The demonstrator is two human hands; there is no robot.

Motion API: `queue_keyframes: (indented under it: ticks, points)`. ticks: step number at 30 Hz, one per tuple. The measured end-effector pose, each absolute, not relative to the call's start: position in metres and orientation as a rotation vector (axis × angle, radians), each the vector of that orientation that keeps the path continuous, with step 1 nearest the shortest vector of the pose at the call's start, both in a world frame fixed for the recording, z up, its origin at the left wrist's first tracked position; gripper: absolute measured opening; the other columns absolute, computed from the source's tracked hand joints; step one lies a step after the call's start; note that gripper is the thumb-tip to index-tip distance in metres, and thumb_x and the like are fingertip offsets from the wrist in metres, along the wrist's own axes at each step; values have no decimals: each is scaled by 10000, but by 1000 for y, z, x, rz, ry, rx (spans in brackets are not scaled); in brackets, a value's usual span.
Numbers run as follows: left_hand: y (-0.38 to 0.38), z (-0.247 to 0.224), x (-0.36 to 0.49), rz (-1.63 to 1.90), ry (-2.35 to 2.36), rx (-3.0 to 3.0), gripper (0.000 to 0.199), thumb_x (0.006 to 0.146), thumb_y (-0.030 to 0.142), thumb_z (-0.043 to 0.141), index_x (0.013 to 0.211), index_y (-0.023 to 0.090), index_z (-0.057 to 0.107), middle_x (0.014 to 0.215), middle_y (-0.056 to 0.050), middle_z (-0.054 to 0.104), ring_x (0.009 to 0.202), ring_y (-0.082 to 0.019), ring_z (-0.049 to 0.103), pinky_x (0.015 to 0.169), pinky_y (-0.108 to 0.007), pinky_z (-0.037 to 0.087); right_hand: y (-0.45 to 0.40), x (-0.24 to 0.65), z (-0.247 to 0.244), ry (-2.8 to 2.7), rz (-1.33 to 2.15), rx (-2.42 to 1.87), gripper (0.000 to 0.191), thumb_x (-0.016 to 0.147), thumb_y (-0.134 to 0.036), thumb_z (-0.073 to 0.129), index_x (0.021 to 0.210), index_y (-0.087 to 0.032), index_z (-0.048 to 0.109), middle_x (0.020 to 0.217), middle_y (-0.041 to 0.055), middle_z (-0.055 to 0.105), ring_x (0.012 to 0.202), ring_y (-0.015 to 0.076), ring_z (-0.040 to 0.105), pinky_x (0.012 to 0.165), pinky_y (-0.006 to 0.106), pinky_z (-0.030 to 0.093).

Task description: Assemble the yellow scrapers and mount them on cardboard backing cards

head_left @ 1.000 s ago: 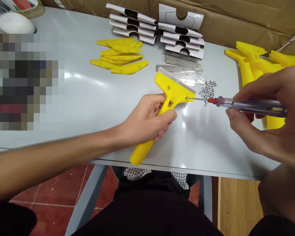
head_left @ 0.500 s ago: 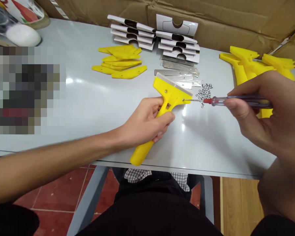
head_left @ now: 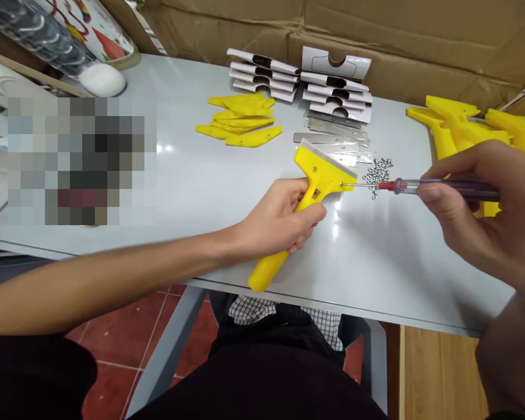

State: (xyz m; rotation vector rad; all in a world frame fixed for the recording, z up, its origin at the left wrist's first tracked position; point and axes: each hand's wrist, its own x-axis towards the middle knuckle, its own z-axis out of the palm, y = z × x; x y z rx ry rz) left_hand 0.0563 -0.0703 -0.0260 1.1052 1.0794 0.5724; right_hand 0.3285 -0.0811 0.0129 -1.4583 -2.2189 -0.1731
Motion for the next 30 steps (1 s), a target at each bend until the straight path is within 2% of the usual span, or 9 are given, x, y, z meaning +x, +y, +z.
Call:
queue_keyframes:
  ticks: [2, 4, 7, 11, 16, 19, 25, 27, 30]
  points:
    - [-70, -26, 56, 581, 1083, 1108, 277, 896, 73, 628, 788, 249, 444, 485, 104, 455, 365, -62, 423, 364, -190, 377, -83, 325, 16, -2281, -171, -1448, 370, 878, -538, 728, 1144, -282, 702, 856, 8, 777, 598, 228, 743, 598, 366, 453]
    - [-70, -27, 56, 585, 1080, 1110, 272, 899, 82, 632, 795, 249, 444, 488, 104, 451, 364, -62, 419, 364, -191, 373, -85, 322, 19, -2304, -153, -1411, 361, 857, -496, 722, 1147, -288, 665, 921, 4, 779, 606, 212, 743, 595, 358, 459]
    - [-70, -28, 56, 585, 1076, 1110, 262, 903, 93, 631, 798, 247, 447, 495, 104, 452, 363, -59, 416, 366, -190, 374, -87, 320, 21, -2326, -205, -1404, 243, 919, -491, 683, 1048, -286, 669, 771, -24, 743, 587, 214, 726, 581, 353, 436]
    - [-70, -29, 56, 581, 1077, 1111, 265, 898, 83, 616, 783, 246, 441, 485, 98, 460, 361, -60, 420, 359, -184, 374, -86, 319, 22, -2332, -360, -1367, 262, 994, -528, 668, 973, -267, 691, 571, -38, 629, 524, 223, 664, 546, 361, 372]
    - [-70, -30, 56, 598, 1055, 1119, 279, 889, 66, 618, 763, 244, 445, 479, 95, 467, 360, -61, 429, 357, -186, 377, -88, 314, 25, -2370, -159, -1255, 196, 904, -354, 710, 1061, -253, 649, 812, -45, 763, 600, 161, 742, 562, 297, 492]
    - [-70, -30, 56, 595, 1048, 1109, 296, 879, 66, 643, 753, 246, 445, 483, 91, 468, 363, -60, 437, 359, -187, 376, -88, 313, 24, -2347, -246, -1236, 118, 926, -334, 717, 996, -255, 665, 683, -77, 727, 552, 143, 724, 518, 276, 460]
    - [-69, -29, 56, 585, 1050, 1103, 306, 880, 67, 651, 750, 246, 441, 477, 82, 469, 364, -63, 440, 361, -187, 379, -84, 316, 21, -2303, -452, -1206, 206, 996, -427, 701, 895, -249, 679, 514, -85, 608, 455, 130, 638, 467, 286, 363]
    - [-69, -29, 56, 585, 1053, 1110, 312, 886, 63, 640, 740, 246, 435, 477, 82, 467, 362, -62, 440, 359, -186, 380, -84, 316, 21, -2315, -407, -1232, 207, 973, -436, 717, 910, -243, 675, 530, -84, 617, 471, 136, 658, 478, 279, 399]
    - [-69, -31, 56, 594, 1045, 1113, 323, 886, 54, 631, 726, 246, 427, 482, 85, 465, 363, -57, 443, 357, -181, 376, -85, 316, 23, -2346, -236, -1247, 220, 899, -408, 766, 998, -236, 670, 689, -70, 725, 542, 138, 719, 504, 257, 478]
